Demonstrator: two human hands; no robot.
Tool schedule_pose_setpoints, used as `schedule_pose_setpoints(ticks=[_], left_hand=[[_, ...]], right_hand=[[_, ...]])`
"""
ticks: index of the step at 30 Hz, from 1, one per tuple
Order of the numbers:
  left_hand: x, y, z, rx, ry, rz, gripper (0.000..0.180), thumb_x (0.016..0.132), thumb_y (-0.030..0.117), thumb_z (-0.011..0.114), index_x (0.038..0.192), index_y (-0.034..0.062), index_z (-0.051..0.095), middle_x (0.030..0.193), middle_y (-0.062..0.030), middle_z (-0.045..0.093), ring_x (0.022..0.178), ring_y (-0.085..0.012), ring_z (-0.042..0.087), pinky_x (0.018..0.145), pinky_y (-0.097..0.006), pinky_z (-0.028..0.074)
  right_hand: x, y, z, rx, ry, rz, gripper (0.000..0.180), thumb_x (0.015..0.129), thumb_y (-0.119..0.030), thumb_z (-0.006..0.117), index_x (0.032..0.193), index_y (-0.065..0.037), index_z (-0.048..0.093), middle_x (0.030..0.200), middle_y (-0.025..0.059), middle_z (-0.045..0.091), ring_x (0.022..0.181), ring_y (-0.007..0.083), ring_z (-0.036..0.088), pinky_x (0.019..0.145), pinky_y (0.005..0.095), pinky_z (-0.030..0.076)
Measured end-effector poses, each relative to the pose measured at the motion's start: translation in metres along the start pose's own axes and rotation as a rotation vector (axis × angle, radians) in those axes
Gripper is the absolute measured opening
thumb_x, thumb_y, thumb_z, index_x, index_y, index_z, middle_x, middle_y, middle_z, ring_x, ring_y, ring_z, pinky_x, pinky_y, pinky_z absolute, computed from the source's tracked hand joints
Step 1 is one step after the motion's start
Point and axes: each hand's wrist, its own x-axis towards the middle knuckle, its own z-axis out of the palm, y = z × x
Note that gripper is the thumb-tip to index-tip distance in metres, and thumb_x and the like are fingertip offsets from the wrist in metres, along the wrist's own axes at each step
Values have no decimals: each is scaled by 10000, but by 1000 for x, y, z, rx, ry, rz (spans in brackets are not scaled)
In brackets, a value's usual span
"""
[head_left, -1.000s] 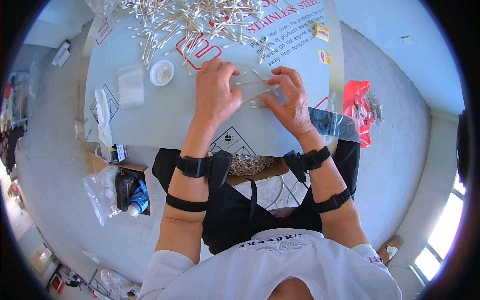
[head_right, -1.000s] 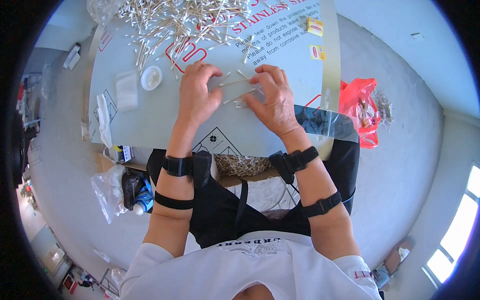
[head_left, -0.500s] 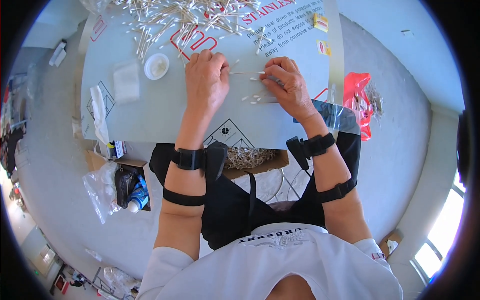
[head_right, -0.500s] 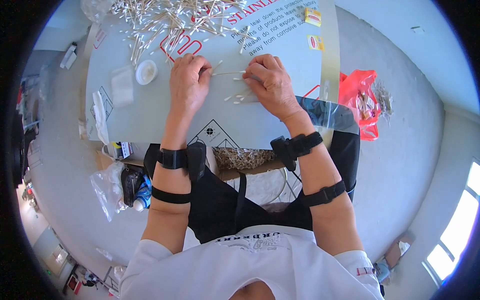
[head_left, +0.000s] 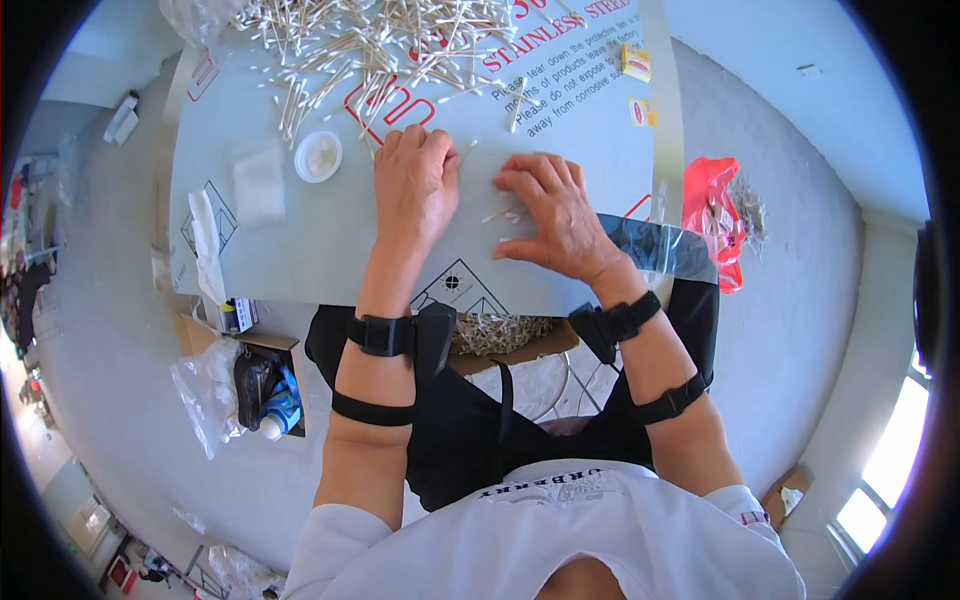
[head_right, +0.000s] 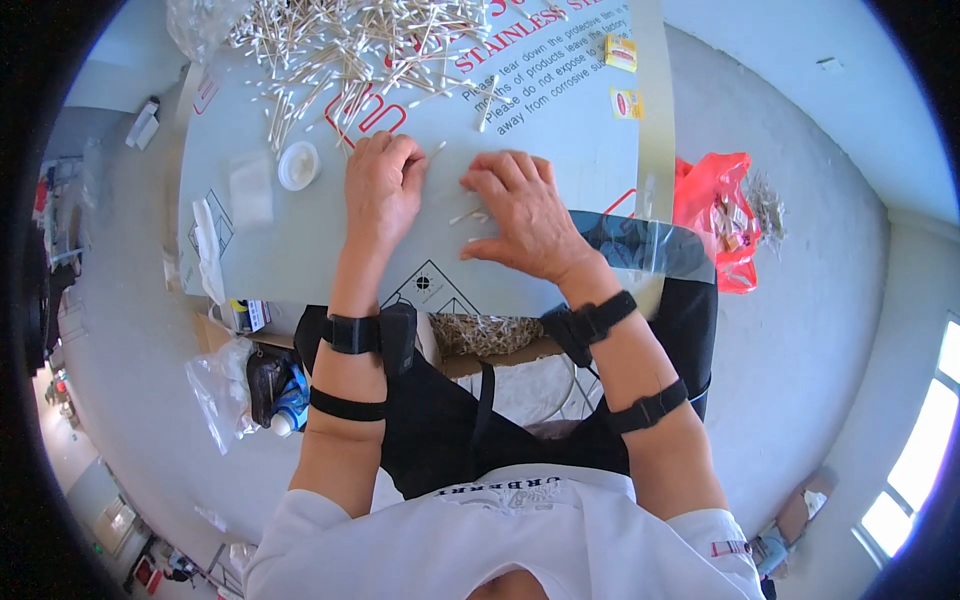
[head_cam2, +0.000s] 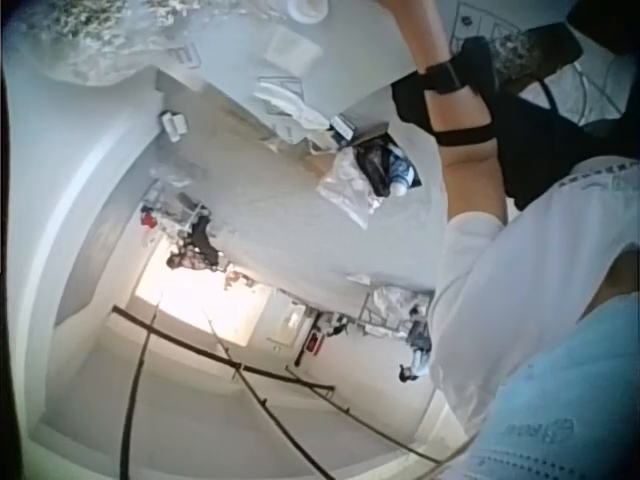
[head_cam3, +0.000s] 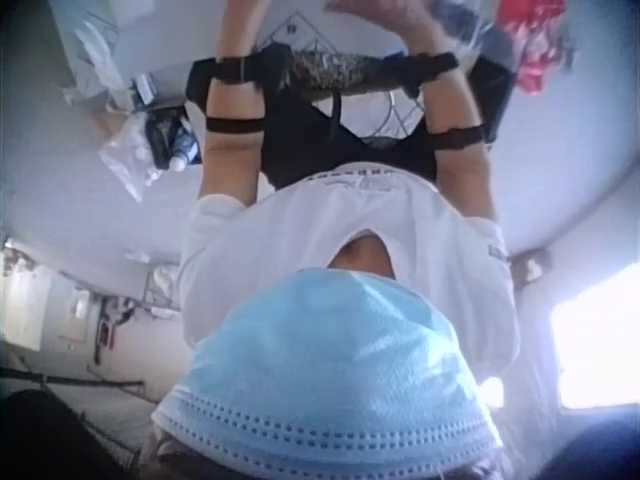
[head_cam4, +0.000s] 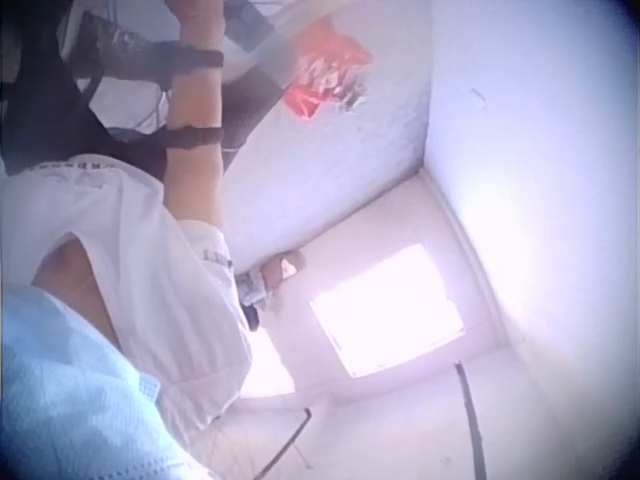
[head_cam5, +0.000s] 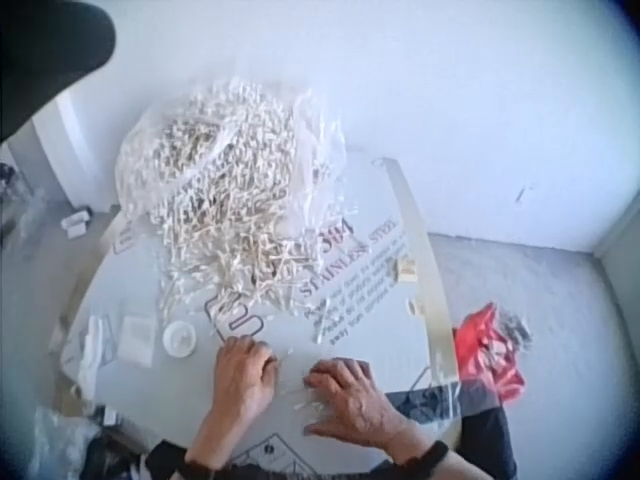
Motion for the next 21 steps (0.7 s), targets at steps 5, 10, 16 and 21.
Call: schedule_pose_setpoints(ticks=[5,10,16,21], left_hand=[[3,1,2,4,10,16,162,708,32,727,799,64,598,818,-76,555,829,-293,540,733,-429,429],[5,2,0,-6,27,77,193,709,21,728,821,80,582,831,-55,557,841,-278,538,768,-401,441],[3,7,-2,-40,-79,93,197,689,23,733,801,71,578,823,-61,530,873,-273,519,798,-395,415],[6,8,-4,-78,-69,63,166,711,6,716,784,67,580,823,-53,560,837,-272,528,769,-389,445]], right_hand=[[-29,5,2,-1,62,27,324,744,-196,744,992,-76,575,1092,95,541,1044,312,496,912,425,385],[-38,3,-7,0,78,92,267,732,-153,753,921,-71,582,1003,90,564,960,304,528,835,413,423],[5,23,-16,72,147,102,342,724,-110,740,1031,-62,598,1050,103,569,1002,329,528,879,422,433],[64,65,-12,-1,291,74,399,716,-75,723,1099,-89,611,1091,102,565,1041,335,507,915,427,443]])
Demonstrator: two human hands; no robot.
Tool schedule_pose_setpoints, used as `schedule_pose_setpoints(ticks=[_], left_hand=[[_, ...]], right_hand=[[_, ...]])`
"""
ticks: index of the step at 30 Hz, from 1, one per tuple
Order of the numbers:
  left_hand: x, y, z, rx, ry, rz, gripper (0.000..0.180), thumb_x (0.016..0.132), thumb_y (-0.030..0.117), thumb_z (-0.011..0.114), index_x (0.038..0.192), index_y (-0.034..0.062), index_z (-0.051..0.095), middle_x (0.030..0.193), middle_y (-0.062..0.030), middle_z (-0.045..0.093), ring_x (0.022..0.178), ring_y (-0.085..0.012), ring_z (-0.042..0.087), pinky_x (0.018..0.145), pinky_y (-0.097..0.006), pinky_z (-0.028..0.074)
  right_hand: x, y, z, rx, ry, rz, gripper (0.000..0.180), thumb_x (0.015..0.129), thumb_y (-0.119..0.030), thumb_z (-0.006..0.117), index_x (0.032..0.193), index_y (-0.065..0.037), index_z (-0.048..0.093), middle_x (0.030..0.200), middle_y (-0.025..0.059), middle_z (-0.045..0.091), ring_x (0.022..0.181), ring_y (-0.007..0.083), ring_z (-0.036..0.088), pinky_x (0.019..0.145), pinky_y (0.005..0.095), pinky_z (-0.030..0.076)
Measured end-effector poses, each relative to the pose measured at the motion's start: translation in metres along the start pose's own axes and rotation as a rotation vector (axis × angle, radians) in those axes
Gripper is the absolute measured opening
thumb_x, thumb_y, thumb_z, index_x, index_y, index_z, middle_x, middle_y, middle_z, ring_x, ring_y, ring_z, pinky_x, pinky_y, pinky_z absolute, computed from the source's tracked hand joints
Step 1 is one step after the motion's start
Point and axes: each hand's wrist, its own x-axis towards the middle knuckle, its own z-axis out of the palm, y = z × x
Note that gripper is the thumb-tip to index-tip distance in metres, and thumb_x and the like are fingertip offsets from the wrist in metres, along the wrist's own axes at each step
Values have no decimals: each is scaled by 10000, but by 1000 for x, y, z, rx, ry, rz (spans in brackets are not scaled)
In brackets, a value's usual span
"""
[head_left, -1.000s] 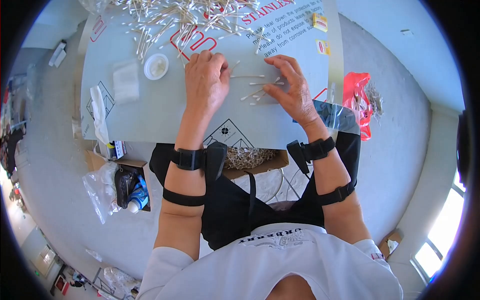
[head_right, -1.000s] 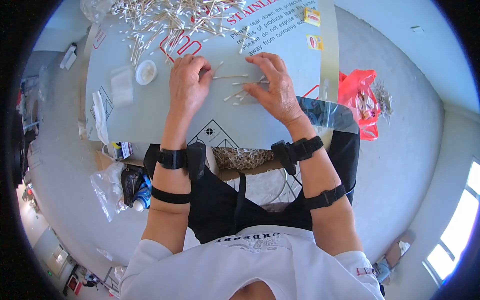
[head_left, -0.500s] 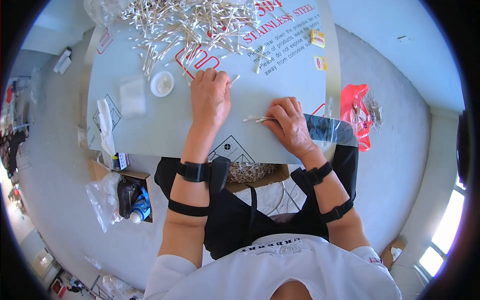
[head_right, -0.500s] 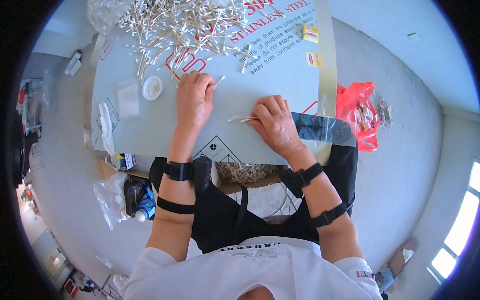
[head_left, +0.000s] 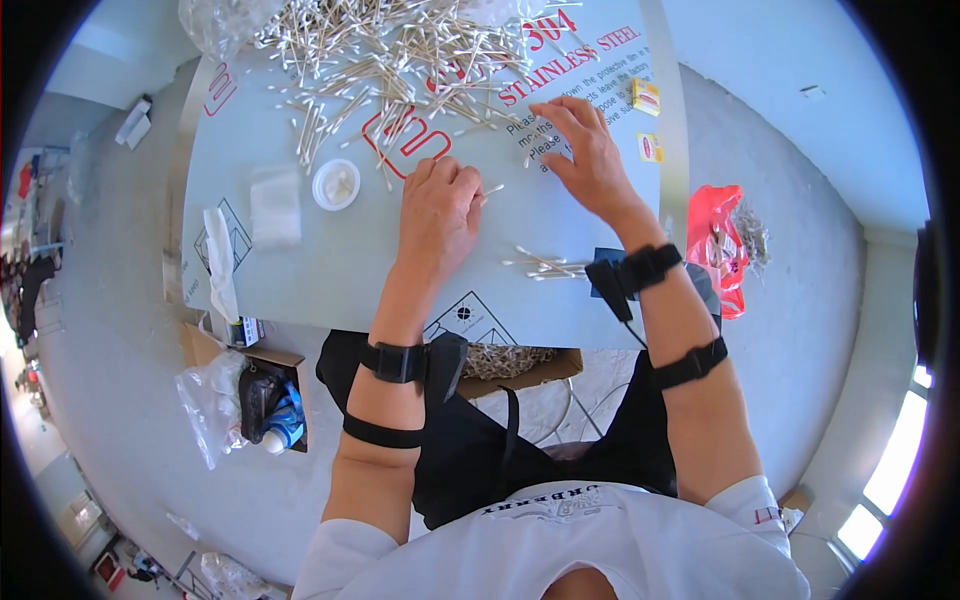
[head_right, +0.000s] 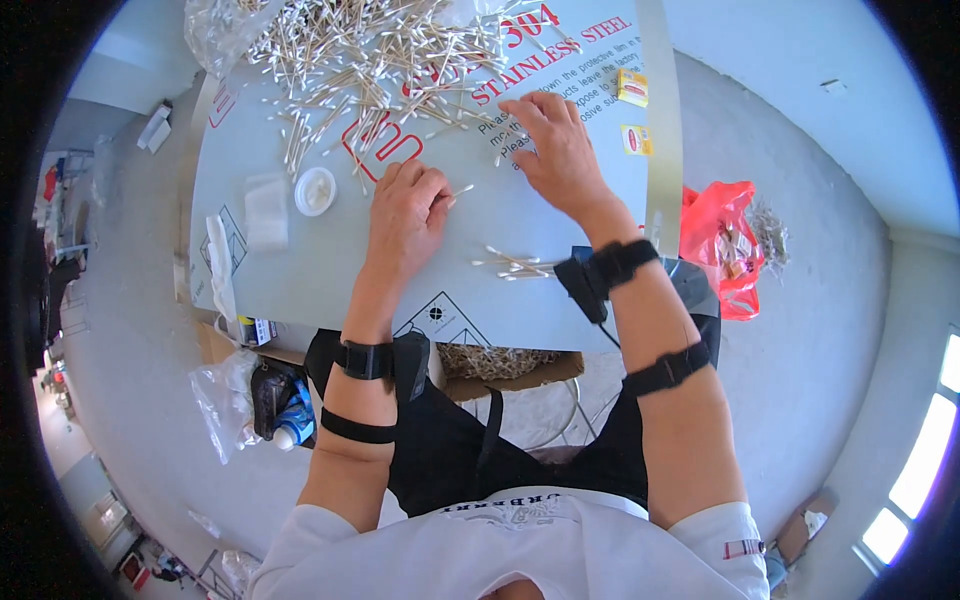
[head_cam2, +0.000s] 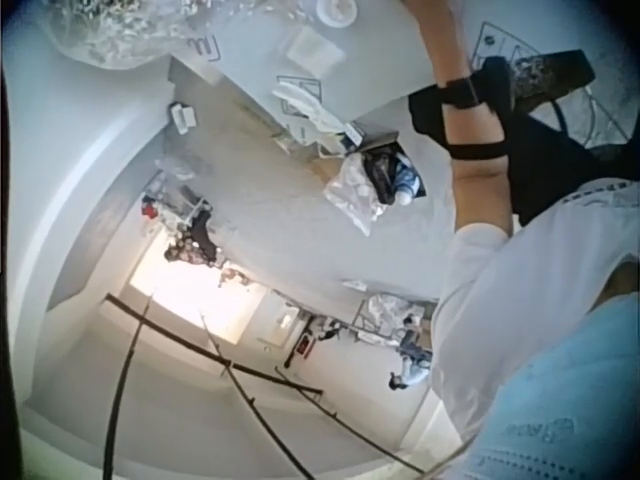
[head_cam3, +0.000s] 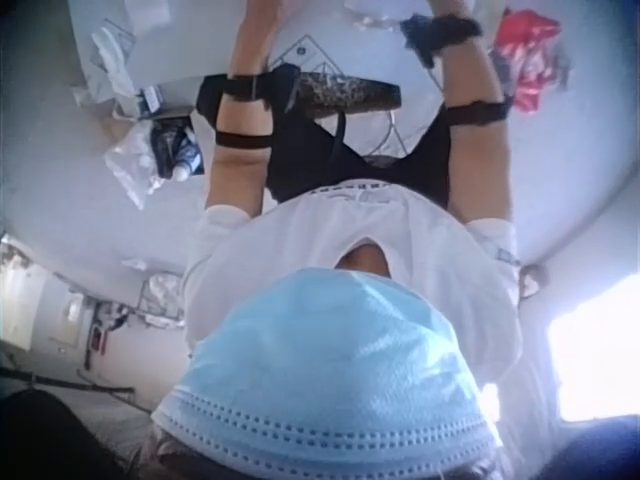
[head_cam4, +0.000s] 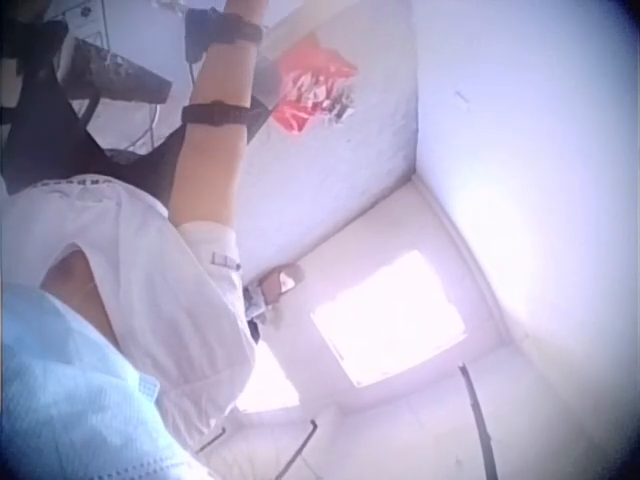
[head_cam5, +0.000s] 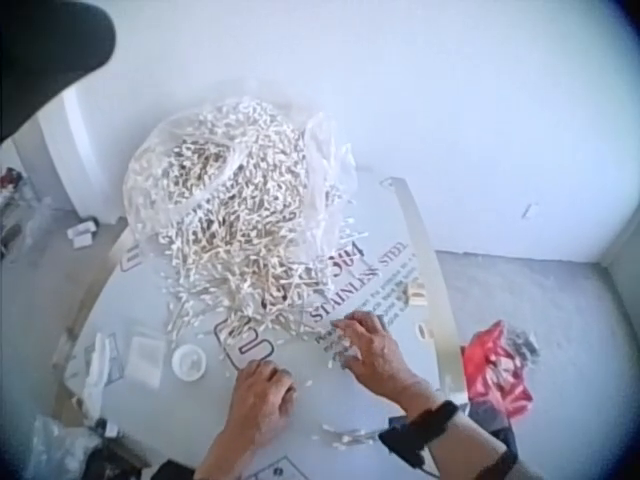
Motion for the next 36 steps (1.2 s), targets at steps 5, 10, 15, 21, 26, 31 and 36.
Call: schedule_pose_setpoints(ticks=[5,10,15,21,26,31,36], left_hand=[[1,0,-4,-6,-17,-13,157,718,3,712,778,57,577,816,-62,559,834,-278,527,756,-390,448],[0,-1,-4,-21,-4,-9,155,714,10,718,777,56,584,804,-65,556,819,-280,532,731,-393,455],[1,-3,-4,-40,-5,44,154,703,20,727,770,60,594,788,-57,549,815,-280,540,728,-389,456],[1,-4,0,-17,-9,60,156,697,25,731,764,70,598,773,-50,546,812,-274,541,730,-386,449],[2,-1,0,-27,-5,59,156,697,23,730,762,74,598,771,-49,548,811,-273,542,728,-385,448],[-1,-4,-1,-15,-44,37,169,685,37,739,772,89,604,791,-45,533,853,-262,530,788,-392,433],[2,-1,-2,-15,-30,60,152,695,22,728,762,72,602,777,-48,554,816,-271,547,735,-385,452]], right_hand=[[9,9,-2,-54,-177,81,205,710,-92,746,895,-99,657,1062,67,579,1067,294,517,872,393,461],[0,1,-1,158,-285,199,152,727,-110,732,852,-81,651,972,60,604,948,264,577,804,381,486],[29,2,17,300,-121,305,158,751,-143,709,882,-74,654,951,81,613,904,279,604,788,397,495],[44,4,34,-4,-112,139,115,788,-153,669,882,-88,658,935,97,601,951,307,598,812,417,498],[43,18,29,-58,-135,73,84,817,-142,639,861,-70,644,952,104,588,962,321,587,811,419,494],[21,18,12,166,-176,161,85,823,-121,641,840,-43,612,971,102,588,982,307,574,831,407,484],[-6,16,-8,97,-233,41,102,824,-40,657,901,-15,595,1023,93,580,933,271,595,827,333,495]])
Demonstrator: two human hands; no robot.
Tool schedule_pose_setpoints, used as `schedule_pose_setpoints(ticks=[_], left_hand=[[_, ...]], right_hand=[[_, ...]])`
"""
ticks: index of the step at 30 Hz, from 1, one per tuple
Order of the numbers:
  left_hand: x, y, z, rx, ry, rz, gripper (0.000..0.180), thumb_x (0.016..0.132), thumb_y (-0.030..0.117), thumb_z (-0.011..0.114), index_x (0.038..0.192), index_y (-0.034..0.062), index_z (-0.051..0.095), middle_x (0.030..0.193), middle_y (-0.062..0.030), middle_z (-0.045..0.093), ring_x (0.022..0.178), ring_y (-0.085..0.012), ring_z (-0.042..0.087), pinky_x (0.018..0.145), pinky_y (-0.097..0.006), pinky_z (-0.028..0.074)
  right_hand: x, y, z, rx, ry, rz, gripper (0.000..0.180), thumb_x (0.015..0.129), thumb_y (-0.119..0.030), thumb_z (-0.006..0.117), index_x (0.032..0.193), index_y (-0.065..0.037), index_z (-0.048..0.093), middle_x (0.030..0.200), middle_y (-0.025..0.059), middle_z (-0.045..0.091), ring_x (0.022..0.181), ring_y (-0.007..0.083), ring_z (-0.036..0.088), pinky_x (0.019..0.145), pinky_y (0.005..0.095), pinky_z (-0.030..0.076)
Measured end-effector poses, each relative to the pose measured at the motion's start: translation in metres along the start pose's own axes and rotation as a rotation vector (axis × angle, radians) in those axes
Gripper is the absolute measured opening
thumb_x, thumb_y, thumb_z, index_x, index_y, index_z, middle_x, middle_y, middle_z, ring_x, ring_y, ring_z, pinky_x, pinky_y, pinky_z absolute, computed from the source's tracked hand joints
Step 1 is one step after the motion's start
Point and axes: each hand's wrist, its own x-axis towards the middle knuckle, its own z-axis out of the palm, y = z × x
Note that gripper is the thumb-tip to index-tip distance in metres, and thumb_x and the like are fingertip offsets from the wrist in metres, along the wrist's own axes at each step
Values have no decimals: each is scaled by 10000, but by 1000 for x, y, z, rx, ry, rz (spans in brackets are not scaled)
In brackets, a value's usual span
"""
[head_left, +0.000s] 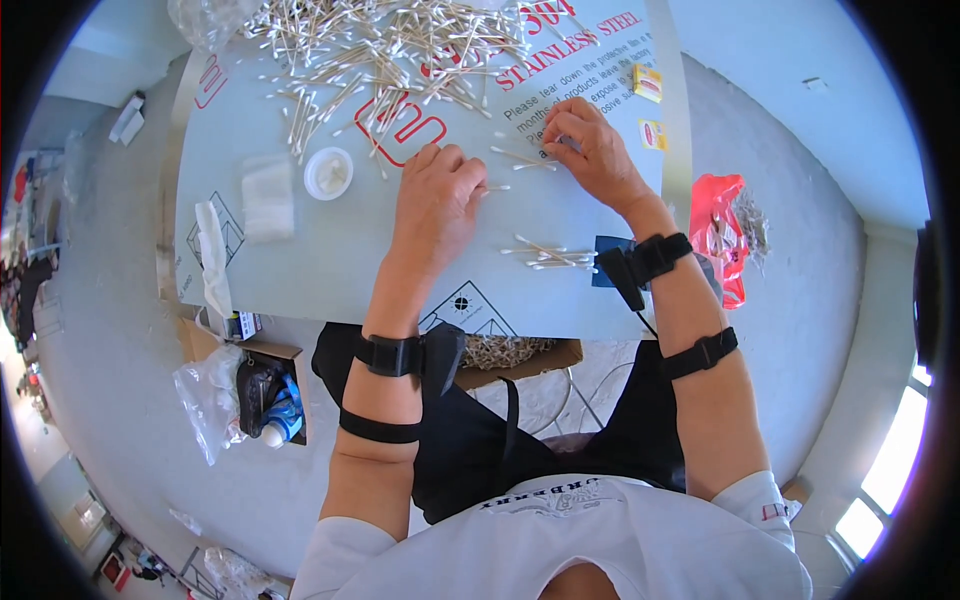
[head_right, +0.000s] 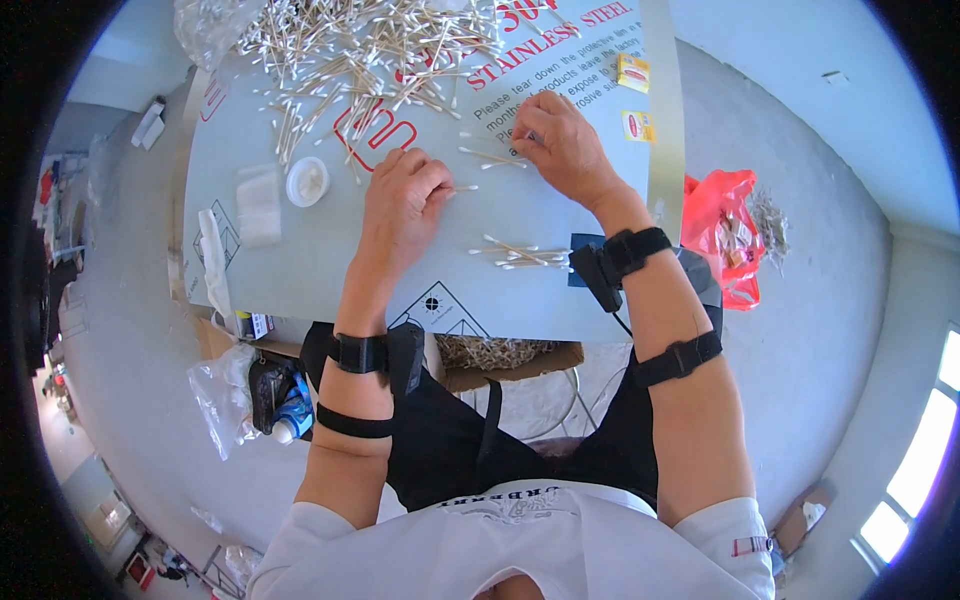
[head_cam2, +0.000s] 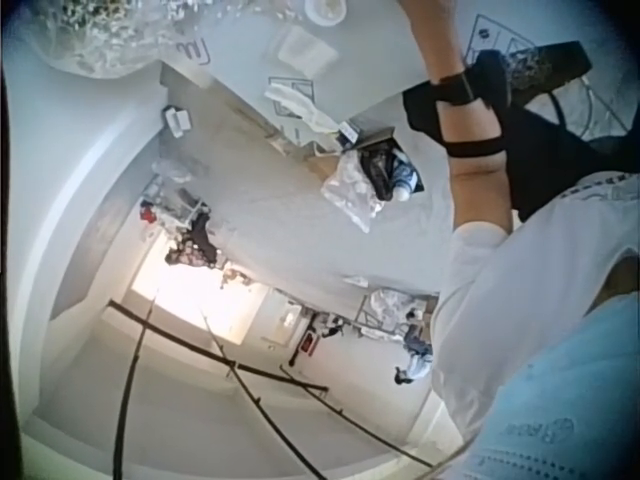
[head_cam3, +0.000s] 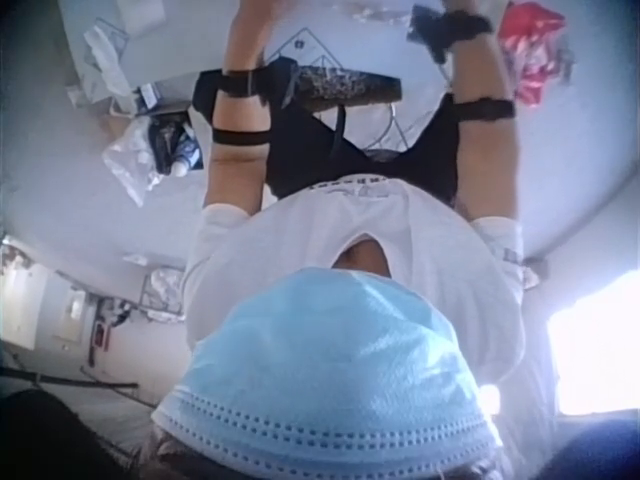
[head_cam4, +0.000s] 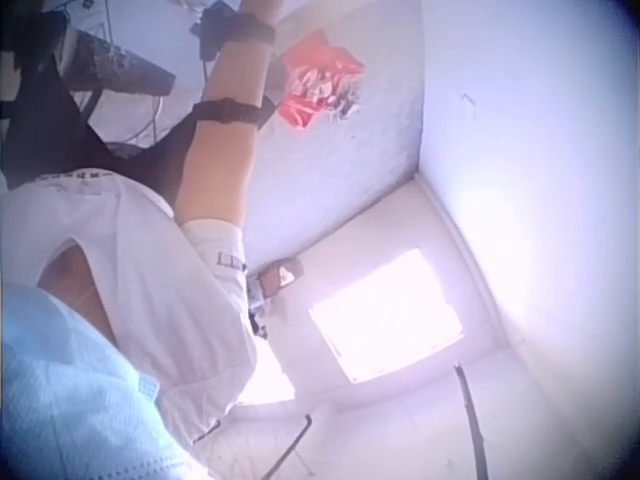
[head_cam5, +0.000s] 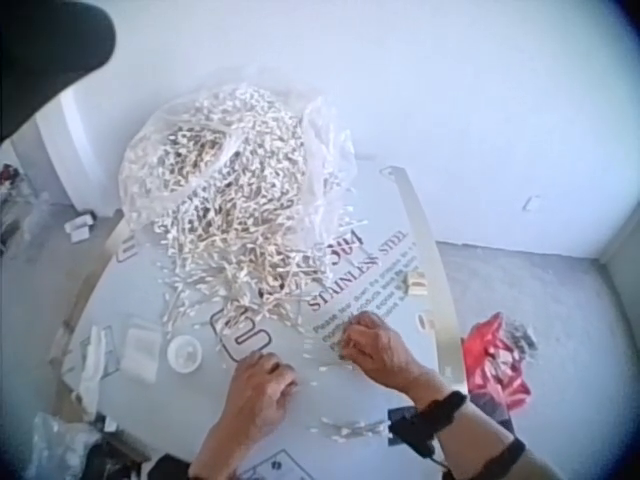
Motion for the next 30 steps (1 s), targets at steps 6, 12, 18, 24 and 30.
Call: schedule_pose_setpoints(ticks=[6,12,18,24,30], left_hand=[[-2,3,11,-36,-40,53,181,684,54,741,797,79,602,805,-49,539,858,-269,532,770,-397,434],[6,30,23,-23,124,-4,274,672,68,761,886,58,591,912,-69,566,902,-285,537,782,-410,450],[-6,31,21,-28,-63,33,292,663,95,775,883,54,588,913,-72,555,892,-289,524,798,-411,437],[-5,31,19,-74,-90,51,222,669,53,745,834,49,596,883,-84,566,876,-291,531,779,-406,439],[-2,17,15,-61,-63,23,219,669,54,739,854,43,622,877,-96,571,896,-293,537,784,-404,440]], right_hand=[[-17,-21,4,39,52,26,232,761,-94,709,980,-92,631,1055,91,581,1062,309,539,922,407,434],[-27,-25,6,-44,15,-15,269,725,-113,742,971,-103,635,1061,84,573,1073,302,532,924,409,426],[-20,-30,-8,54,-140,-11,179,732,-111,740,884,-68,657,930,74,597,905,278,598,799,392,484],[43,-36,25,91,92,154,290,741,-231,762,931,-33,668,883,106,605,827,273,628,740,414,507],[69,-55,63,-295,231,184,250,785,-277,713,836,-40,651,891,102,594,816,314,618,696,414,502]])
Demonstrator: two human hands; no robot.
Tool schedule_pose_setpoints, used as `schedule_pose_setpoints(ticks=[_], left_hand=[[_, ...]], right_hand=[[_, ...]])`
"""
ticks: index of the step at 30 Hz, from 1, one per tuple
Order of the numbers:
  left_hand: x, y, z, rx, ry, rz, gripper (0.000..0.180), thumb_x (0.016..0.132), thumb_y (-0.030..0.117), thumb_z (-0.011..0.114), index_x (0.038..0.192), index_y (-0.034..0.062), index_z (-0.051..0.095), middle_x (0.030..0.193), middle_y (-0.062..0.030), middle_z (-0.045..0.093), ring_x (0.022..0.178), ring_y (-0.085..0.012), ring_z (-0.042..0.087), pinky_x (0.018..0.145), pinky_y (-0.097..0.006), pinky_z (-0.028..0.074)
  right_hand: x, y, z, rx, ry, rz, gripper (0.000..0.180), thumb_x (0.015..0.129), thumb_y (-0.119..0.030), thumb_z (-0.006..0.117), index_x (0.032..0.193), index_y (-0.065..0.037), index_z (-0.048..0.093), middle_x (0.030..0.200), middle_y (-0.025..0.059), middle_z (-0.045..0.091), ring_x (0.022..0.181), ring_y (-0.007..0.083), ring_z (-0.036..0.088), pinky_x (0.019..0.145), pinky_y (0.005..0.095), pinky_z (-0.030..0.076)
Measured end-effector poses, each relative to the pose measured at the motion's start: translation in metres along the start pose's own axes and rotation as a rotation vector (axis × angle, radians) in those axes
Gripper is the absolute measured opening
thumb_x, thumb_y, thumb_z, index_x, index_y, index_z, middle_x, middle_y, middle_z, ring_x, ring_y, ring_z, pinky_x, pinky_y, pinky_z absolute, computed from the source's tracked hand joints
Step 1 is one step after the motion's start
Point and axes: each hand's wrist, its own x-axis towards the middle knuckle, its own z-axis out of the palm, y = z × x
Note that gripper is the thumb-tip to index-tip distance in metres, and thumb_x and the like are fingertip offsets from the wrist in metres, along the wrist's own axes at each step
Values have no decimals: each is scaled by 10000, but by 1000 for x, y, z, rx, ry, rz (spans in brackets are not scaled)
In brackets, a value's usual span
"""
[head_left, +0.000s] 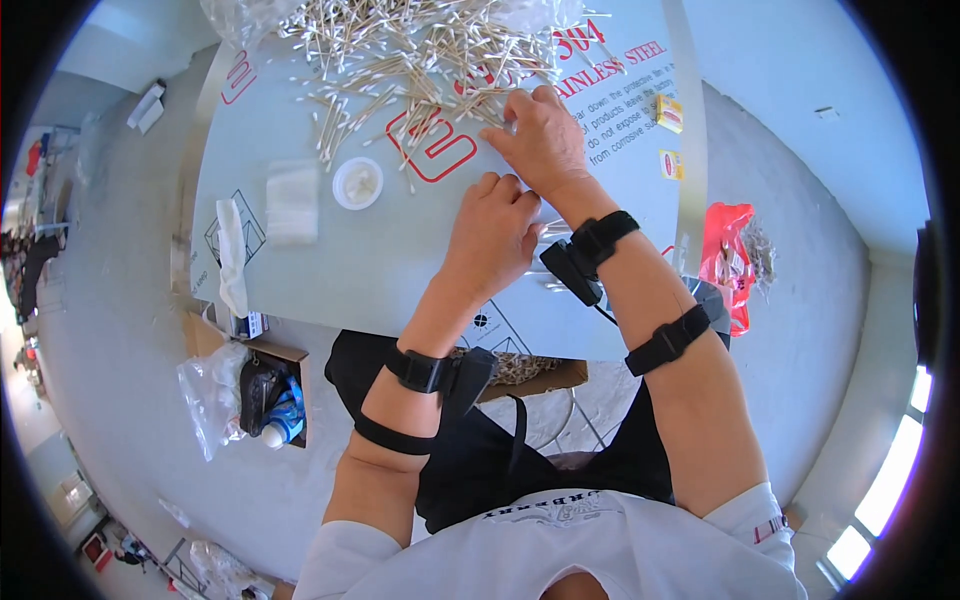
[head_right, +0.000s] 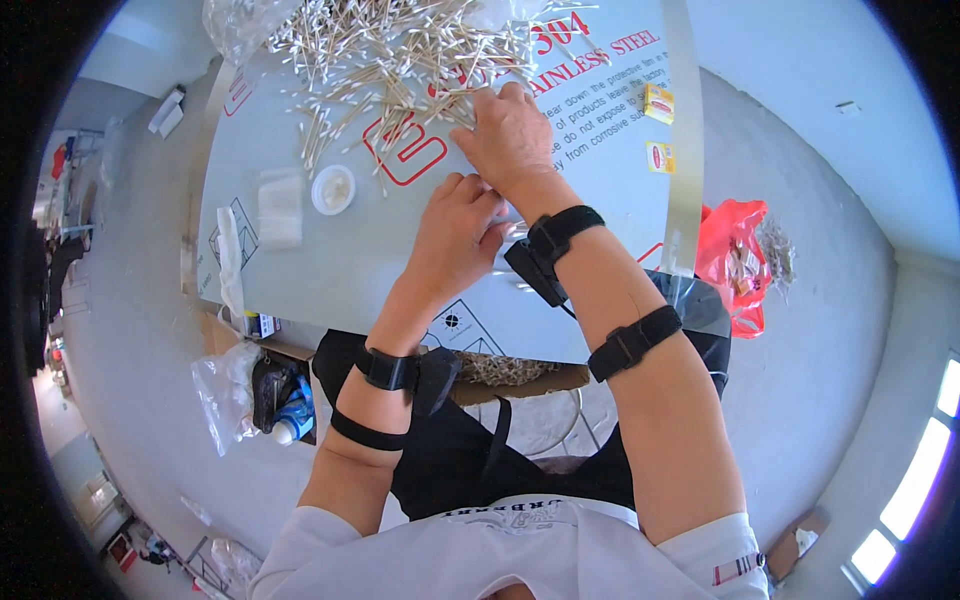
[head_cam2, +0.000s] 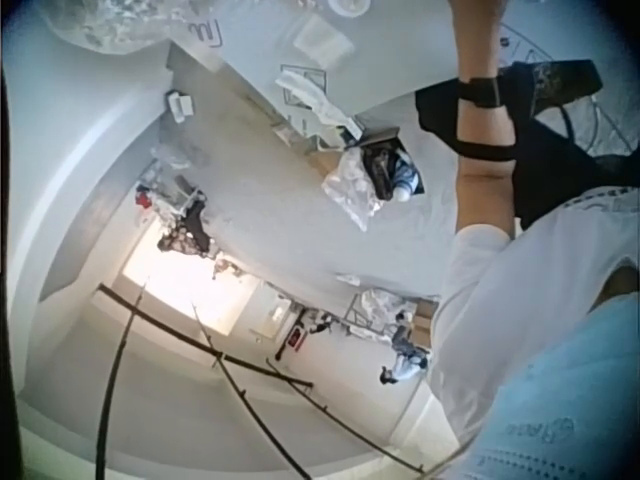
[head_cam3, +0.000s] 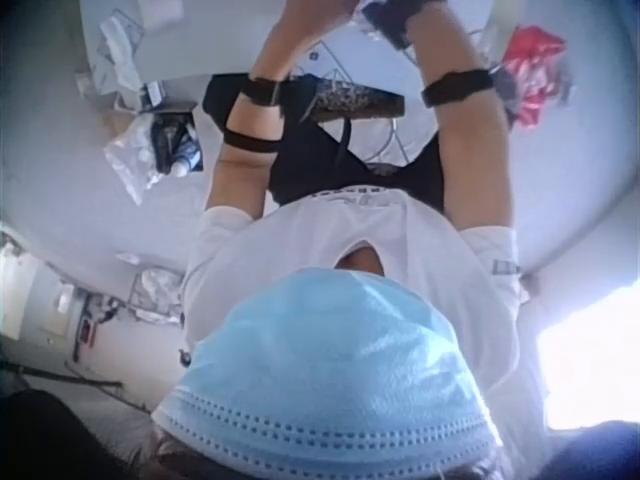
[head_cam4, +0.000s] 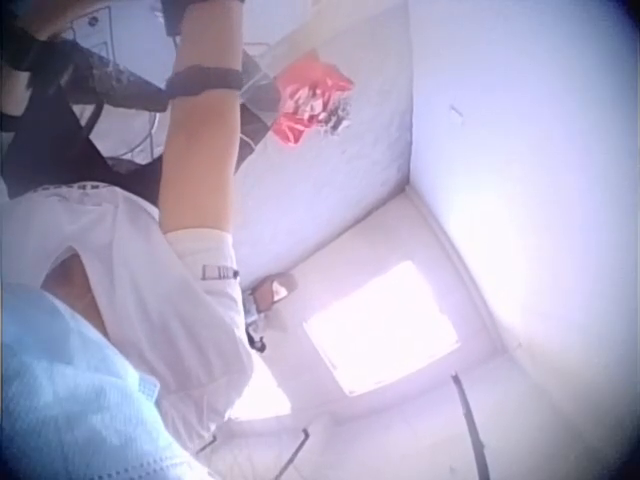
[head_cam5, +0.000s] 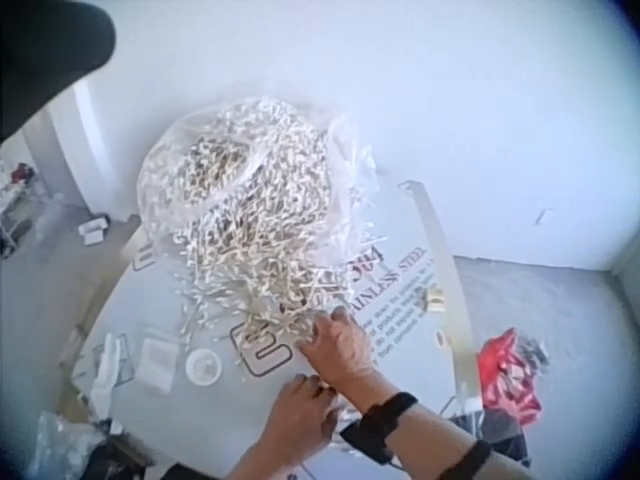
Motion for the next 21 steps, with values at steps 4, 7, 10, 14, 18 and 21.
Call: schedule_pose_setpoints(ticks=[4,7,10,14,18,21], left_hand=[[3,-2,-6,13,-13,-44,231,671,41,734,869,36,616,921,-103,579,910,-312,536,796,-418,445],[5,-5,-12,50,44,-130,259,699,61,725,934,38,618,1035,-115,581,996,-328,524,861,-437,422],[6,-14,-9,143,153,-181,361,763,116,706,1097,30,599,1235,-146,549,1174,-349,475,979,-469,361],[2,-36,-3,297,246,-244,486,823,170,679,1264,26,535,1363,-170,494,1319,-351,386,1070,-491,278],[2,-42,-3,324,209,-257,545,858,202,659,1349,39,485,1428,-181,441,1372,-357,327,1106,-504,224],[3,-37,-4,335,160,-259,542,868,221,651,1361,68,487,1454,-185,407,1377,-371,309,1107,-520,215]], right_hand=[[-5,12,1,97,-31,30,187,778,-229,692,788,-55,624,860,98,588,792,308,609,676,424,490],[-9,21,-4,126,-76,6,99,776,-175,632,771,-76,625,884,116,616,863,327,619,732,436,514],[-12,29,-10,156,-111,3,87,776,-157,624,767,-71,610,853,119,616,820,338,620,710,438,509],[-11,29,-13,250,-132,34,82,765,-141,636,799,-74,603,834,119,623,796,347,619,706,443,501],[-9,13,-16,257,-135,85,146,738,-156,687,842,-85,615,847,110,615,817,330,621,709,438,503],[-13,8,-9,218,-34,24,159,725,-171,714,835,-92,630,874,101,601,855,314,618,716,428,505]])
